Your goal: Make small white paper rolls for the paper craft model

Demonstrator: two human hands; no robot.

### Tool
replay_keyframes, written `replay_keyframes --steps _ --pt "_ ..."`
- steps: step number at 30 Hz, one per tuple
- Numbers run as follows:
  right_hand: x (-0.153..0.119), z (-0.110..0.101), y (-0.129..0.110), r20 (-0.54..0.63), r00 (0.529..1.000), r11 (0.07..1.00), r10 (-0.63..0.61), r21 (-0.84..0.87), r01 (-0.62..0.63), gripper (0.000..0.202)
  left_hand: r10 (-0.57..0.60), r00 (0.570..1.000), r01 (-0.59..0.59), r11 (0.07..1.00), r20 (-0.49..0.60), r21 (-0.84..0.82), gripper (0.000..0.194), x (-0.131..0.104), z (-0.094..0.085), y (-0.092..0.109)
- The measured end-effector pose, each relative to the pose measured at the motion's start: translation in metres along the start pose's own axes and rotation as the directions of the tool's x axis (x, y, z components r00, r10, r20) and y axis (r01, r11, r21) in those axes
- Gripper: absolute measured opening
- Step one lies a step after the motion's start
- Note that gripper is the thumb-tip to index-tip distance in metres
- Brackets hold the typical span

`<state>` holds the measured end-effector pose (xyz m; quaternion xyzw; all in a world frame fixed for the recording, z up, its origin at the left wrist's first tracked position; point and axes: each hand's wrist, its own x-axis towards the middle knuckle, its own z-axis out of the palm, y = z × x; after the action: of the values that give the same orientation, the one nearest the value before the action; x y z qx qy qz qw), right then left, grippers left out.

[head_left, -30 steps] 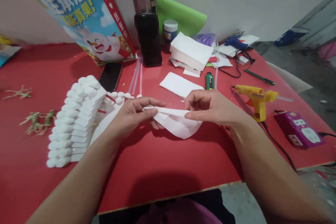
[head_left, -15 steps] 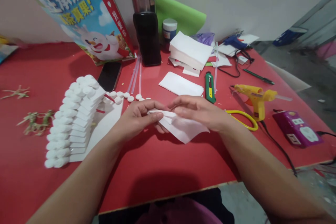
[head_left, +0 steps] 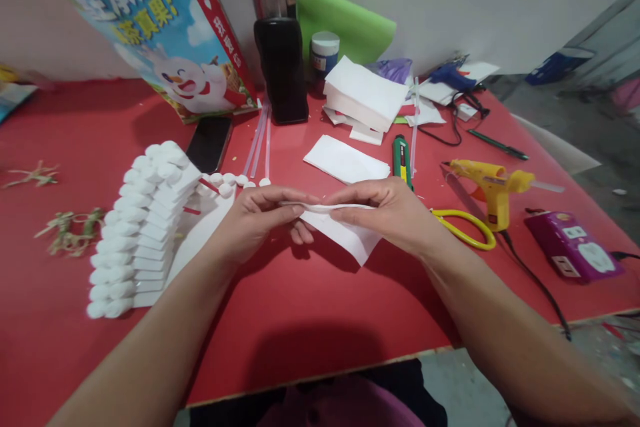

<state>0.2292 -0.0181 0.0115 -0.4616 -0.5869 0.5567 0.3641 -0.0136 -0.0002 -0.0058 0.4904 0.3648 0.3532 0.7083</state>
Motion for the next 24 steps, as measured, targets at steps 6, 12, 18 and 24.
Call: replay_keyframes --steps 6,12,18,24 --pt "0.001 -0.004 -0.005 0.054 0.985 0.983 -0.162 -0.074 0.166 0.017 -0.023 1.000 0.024 0.988 0.004 -0.153 0.014 0.002 -0.004 0.003" --pt "0.001 -0.009 -0.004 0.074 0.975 0.962 -0.208 -0.166 0.217 0.025 0.005 0.998 -0.008 0.999 -0.056 -0.048 0.015 0.002 -0.004 0.005" --pt "-0.002 -0.040 -0.009 -0.275 0.903 0.938 -0.329 -0.202 0.281 0.032 0.069 0.997 -0.064 0.992 -0.041 0.111 0.023 0.000 -0.013 0.009" --pt "0.003 -0.037 -0.011 -0.173 0.984 0.922 0.045 0.386 0.026 0.010 -0.079 0.960 0.049 0.992 0.270 0.117 0.020 -0.010 -0.002 0.021"
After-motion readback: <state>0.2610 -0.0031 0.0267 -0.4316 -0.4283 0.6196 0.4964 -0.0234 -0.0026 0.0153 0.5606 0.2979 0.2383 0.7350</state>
